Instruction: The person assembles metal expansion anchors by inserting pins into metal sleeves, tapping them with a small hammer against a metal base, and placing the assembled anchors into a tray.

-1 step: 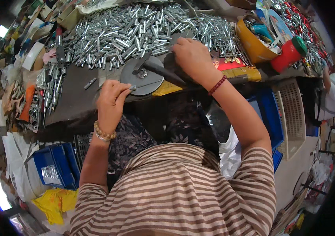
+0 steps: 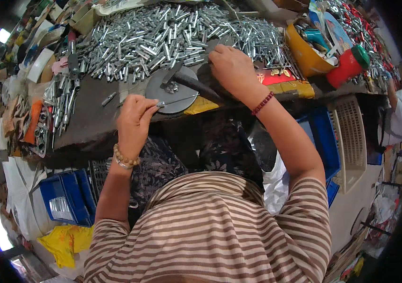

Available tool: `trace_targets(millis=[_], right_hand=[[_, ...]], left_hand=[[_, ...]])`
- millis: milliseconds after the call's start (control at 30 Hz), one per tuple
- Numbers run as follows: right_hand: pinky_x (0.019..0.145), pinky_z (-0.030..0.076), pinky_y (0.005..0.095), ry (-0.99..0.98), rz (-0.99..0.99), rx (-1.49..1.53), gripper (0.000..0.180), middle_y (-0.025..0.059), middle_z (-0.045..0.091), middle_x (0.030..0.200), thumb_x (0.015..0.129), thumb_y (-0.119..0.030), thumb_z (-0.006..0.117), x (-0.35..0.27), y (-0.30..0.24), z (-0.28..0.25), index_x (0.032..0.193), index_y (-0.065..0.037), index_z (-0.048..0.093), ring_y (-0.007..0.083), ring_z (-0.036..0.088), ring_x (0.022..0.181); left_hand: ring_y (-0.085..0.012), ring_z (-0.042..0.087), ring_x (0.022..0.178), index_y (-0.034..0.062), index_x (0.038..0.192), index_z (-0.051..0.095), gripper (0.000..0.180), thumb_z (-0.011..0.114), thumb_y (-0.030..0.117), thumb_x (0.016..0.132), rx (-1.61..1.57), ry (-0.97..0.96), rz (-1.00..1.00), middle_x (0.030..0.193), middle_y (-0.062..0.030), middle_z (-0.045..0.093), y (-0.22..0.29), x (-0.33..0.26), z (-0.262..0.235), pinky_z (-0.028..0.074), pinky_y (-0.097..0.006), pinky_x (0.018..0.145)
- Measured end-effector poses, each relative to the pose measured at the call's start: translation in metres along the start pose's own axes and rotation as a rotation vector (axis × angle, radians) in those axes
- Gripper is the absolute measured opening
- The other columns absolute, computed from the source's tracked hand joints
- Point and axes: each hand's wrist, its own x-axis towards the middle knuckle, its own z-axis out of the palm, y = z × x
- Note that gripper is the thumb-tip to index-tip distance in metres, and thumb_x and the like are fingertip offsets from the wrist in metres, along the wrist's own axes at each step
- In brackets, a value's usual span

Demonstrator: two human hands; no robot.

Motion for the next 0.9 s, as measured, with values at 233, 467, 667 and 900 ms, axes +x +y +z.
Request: trace_targets(millis=[233,467,667,900], right_hand=[[0.080,0.053,0.0453,0.024,-0.109,0.348,0.016,0.0112,0.061,0.097,0.085,-0.005,0.068,0.005,-0.078,-0.017,0.100,-0.005,0.062,0.0345,0.064,0.094],[0.080,0.052,0.0436,-0.030,-0.205,0.328,0.020,0.0109,0.060,0.099,0.080,-0.001,0.066,0.008,-0.100,-0.011,0.098,-0.005,0.061,0.0323,0.063,0.094],[0.081,0.052,0.0416,-0.043,-0.284,0.288,0.017,0.0098,0.060,0.100,0.080,-0.003,0.066,0.014,-0.101,-0.014,0.097,-0.007,0.063,0.0302,0.063,0.095],[0.081,0.052,0.0385,-0.196,-0.465,0.032,0.014,0.0056,0.061,0.101,0.083,-0.009,0.067,0.036,-0.116,-0.027,0.097,-0.008,0.067,0.0238,0.064,0.095]], left_hand=[[-0.0321,0.063,0.092,0.0084,0.100,0.075,0.012,0.076,0.009,0.088,0.025,-0.002,-0.014,0.094,-0.0091,0.063,-0.001,-0.001,0.000,0.051,-0.042,0.080],[-0.0311,0.064,0.091,0.0081,0.099,0.074,0.011,0.074,0.006,0.089,0.020,0.007,0.011,0.094,-0.0091,0.062,0.000,-0.002,-0.001,0.051,-0.043,0.078],[-0.0319,0.064,0.091,0.0062,0.098,0.072,0.011,0.071,0.002,0.088,0.032,0.014,0.047,0.095,-0.0097,0.062,-0.002,-0.002,0.001,0.051,-0.044,0.077],[-0.0367,0.063,0.092,0.0022,0.094,0.067,0.008,0.069,0.000,0.087,0.087,0.048,0.057,0.096,-0.0124,0.061,-0.005,-0.001,0.004,0.051,-0.046,0.077]])
